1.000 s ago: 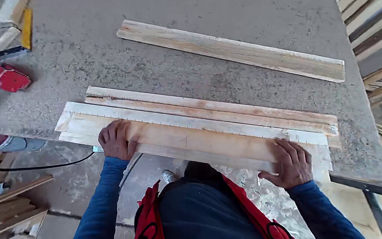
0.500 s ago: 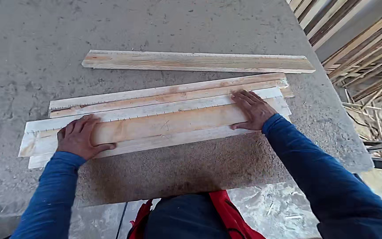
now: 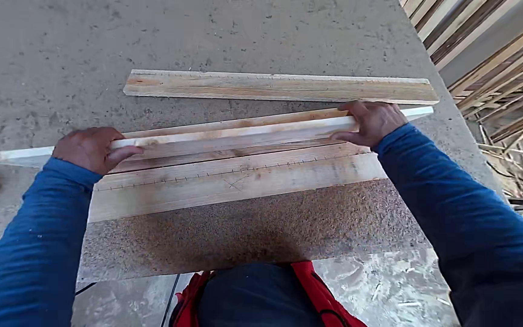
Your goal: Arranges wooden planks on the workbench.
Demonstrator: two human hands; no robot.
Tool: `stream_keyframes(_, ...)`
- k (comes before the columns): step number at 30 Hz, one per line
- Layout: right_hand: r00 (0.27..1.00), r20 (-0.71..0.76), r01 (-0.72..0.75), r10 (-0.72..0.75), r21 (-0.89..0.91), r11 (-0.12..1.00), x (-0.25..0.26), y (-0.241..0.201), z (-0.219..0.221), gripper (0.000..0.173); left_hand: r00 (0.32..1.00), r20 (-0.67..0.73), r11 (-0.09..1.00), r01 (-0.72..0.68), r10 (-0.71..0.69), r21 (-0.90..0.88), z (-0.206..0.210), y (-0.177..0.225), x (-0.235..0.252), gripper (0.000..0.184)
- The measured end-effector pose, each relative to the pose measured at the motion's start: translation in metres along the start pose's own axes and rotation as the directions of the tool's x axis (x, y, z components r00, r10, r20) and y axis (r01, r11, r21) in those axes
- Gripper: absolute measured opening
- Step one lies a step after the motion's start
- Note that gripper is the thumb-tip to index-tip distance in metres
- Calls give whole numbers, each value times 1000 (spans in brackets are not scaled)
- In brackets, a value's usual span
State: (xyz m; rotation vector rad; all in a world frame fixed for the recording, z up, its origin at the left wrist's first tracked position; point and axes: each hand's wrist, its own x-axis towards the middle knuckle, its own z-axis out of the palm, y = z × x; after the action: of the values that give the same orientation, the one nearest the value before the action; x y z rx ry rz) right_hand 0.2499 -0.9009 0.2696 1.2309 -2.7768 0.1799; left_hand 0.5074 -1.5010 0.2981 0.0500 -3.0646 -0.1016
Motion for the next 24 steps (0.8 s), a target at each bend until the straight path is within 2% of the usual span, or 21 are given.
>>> stream_keyframes(2, 998, 43, -51, 51, 7, 999, 8, 0, -4, 80, 996, 61, 998, 63, -64, 16, -11, 2, 4, 60)
stream_keyframes(4, 991, 106, -89, 85, 37, 995, 4, -9, -20, 82, 994, 64, 996, 84, -86, 30, -27, 2, -5, 55)
stream_keyframes(7, 967, 229, -155, 112, 180, 971, -22, -43, -45, 79, 1000, -6, 1000, 25, -25, 13, -50, 2, -49, 72)
stream_keyframes(9, 948, 300, -198, 105, 300, 933, -47, -65, -44, 78, 1000, 2, 1000, -4, 4, -6, -52, -1, -79, 79)
stream_keyframes(11, 927, 356, -249, 119, 343, 906, -67, -88, -33, 77, 999, 35, 999, -17, 18, -43, -38, -7, -104, 74)
stream_keyframes(14, 940, 317, -184, 123, 170, 968, -82, -127, -3, 79, 997, 61, 994, -29, 35, -103, 4, -21, -133, 60)
stream_keyframes(15, 958, 272, -124, 95, 91, 988, -84, -137, 7, 84, 997, 63, 995, -28, 34, -99, 18, -25, -140, 61)
stream_keyframes(17, 974, 221, -51, 50, -2, 999, -88, -152, 17, 95, 997, 38, 997, -64, 66, -54, 33, -29, -149, 80)
stream_keyframes(20, 981, 172, -74, 86, -71, 995, -96, -168, 19, 98, 993, 73, 994, -101, 98, 37, 32, -25, -157, 93)
stream_keyframes(24, 966, 156, -190, 206, -111, 975, -106, -183, 20, 86, 999, 2, 995, -35, 35, 89, 36, -13, -170, 82)
